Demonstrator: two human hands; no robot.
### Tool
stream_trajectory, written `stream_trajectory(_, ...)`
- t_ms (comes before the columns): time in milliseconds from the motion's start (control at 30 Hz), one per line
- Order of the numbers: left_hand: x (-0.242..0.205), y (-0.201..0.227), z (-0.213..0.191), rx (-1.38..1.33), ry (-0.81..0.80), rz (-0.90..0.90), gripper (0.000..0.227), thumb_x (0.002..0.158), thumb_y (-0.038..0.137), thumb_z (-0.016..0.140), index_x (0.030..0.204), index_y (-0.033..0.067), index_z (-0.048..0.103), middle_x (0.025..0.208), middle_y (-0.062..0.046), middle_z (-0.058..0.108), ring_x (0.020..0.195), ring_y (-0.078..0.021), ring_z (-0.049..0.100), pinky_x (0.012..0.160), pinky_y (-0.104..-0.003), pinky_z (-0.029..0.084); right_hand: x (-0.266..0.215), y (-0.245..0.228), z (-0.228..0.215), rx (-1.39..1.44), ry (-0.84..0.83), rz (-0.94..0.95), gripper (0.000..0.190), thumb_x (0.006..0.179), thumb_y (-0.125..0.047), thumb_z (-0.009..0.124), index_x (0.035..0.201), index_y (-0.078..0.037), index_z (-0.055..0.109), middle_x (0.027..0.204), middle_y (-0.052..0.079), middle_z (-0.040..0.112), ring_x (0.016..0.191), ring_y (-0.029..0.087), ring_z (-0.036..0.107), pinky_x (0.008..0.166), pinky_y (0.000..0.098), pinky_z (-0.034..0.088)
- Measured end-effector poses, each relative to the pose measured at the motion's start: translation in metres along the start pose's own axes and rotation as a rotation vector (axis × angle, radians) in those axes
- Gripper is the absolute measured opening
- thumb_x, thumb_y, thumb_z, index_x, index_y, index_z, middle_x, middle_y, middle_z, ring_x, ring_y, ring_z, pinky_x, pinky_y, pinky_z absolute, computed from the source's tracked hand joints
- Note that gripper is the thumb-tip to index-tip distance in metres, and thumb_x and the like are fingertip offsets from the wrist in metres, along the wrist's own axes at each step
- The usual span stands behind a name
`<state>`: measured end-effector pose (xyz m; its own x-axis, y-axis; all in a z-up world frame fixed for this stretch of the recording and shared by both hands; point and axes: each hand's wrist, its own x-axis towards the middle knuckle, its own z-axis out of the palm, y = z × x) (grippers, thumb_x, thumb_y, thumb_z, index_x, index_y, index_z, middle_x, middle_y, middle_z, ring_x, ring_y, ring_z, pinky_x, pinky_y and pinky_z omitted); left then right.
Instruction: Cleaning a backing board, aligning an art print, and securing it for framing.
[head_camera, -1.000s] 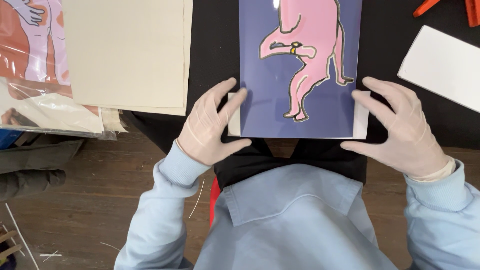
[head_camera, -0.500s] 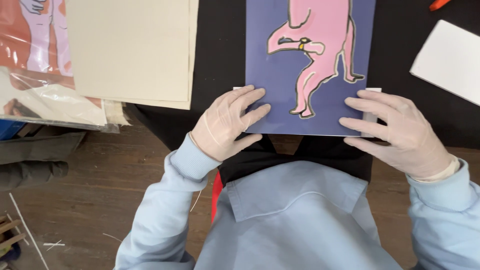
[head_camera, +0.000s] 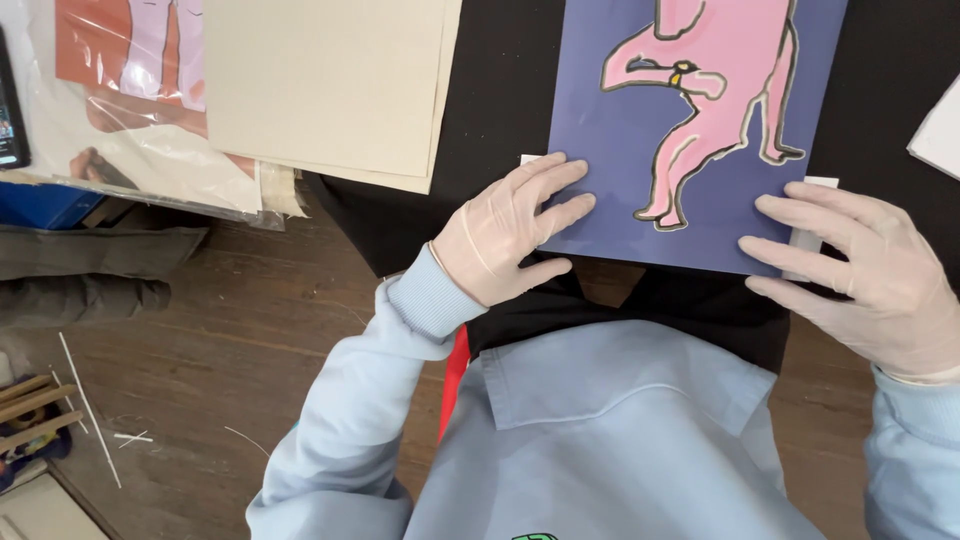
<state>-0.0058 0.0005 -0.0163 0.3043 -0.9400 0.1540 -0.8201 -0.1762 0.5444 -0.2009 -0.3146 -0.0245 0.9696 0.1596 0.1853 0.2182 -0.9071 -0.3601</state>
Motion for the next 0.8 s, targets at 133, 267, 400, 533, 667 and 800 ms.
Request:
stream_trajectory(133,-0.001,-0.001,0.002,0.002,0.013,-0.022,0.065,0.081,0.022,0.086,0.139,0.0101,0.058,0.152,-0.015,0.049,0.143,-0.0361,0.048,0.114,-0.044,0.048,-0.002,0.003,0.002,0.034,-0.013,-0.005,0.043,0.073,-0.016,0.087,0.114,-0.016,0.076,0.134,0.007,0.067,0.127,0.032,0.063,0.105,0.0463,0.056)
stream_trajectory(267,-0.002,-0.001,0.003,0.003,0.020,-0.028,0.065,0.081,0.022,0.086,0.139,0.0103,0.058,0.152,-0.014,0.049,0.144,-0.0348,0.048,0.115,-0.043,0.049,-0.001,0.002,0.001,0.029,-0.012,-0.005,0.043,0.072,-0.016,0.087,0.113,-0.017,0.076,0.133,0.008,0.068,0.127,0.031,0.063,0.104,0.0464,0.055)
stream_trajectory(400,-0.003,0.000,-0.002,0.003,0.021,-0.018,0.063,0.082,0.023,0.086,0.137,0.0092,0.060,0.151,-0.014,0.050,0.142,-0.0363,0.049,0.111,-0.043,0.049,0.005,0.001,0.000,0.048,-0.041,-0.005,0.042,0.072,-0.018,0.087,0.113,-0.016,0.076,0.132,0.008,0.068,0.128,0.030,0.063,0.107,0.0449,0.054)
stream_trajectory(533,0.001,0.003,-0.007,-0.008,0.057,0.019,0.062,0.080,0.023,0.087,0.135,0.0081,0.062,0.149,-0.013,0.053,0.141,-0.0347,0.052,0.115,-0.043,0.050,0.013,-0.008,-0.014,0.051,0.007,-0.023,0.042,0.072,-0.015,0.087,0.111,-0.008,0.076,0.129,0.009,0.069,0.128,0.032,0.060,0.107,0.0450,0.051)
stream_trajectory(667,0.004,0.005,-0.009,0.020,0.024,0.002,0.061,0.080,0.022,0.086,0.135,0.0090,0.063,0.148,-0.014,0.055,0.139,-0.0360,0.053,0.111,-0.043,0.051,0.009,-0.008,-0.015,0.121,-0.017,0.011,0.045,0.072,-0.015,0.086,0.115,-0.008,0.074,0.132,0.007,0.068,0.132,0.029,0.057,0.110,0.0443,0.048)
stream_trajectory(800,0.006,0.005,-0.009,0.027,-0.003,-0.021,0.062,0.080,0.022,0.086,0.136,0.0105,0.063,0.148,-0.014,0.054,0.138,-0.0374,0.052,0.109,-0.043,0.052,0.006,-0.002,-0.010,0.174,0.018,-0.014,0.047,0.074,-0.014,0.086,0.119,-0.010,0.073,0.134,0.006,0.067,0.134,0.029,0.057,0.110,0.0441,0.048)
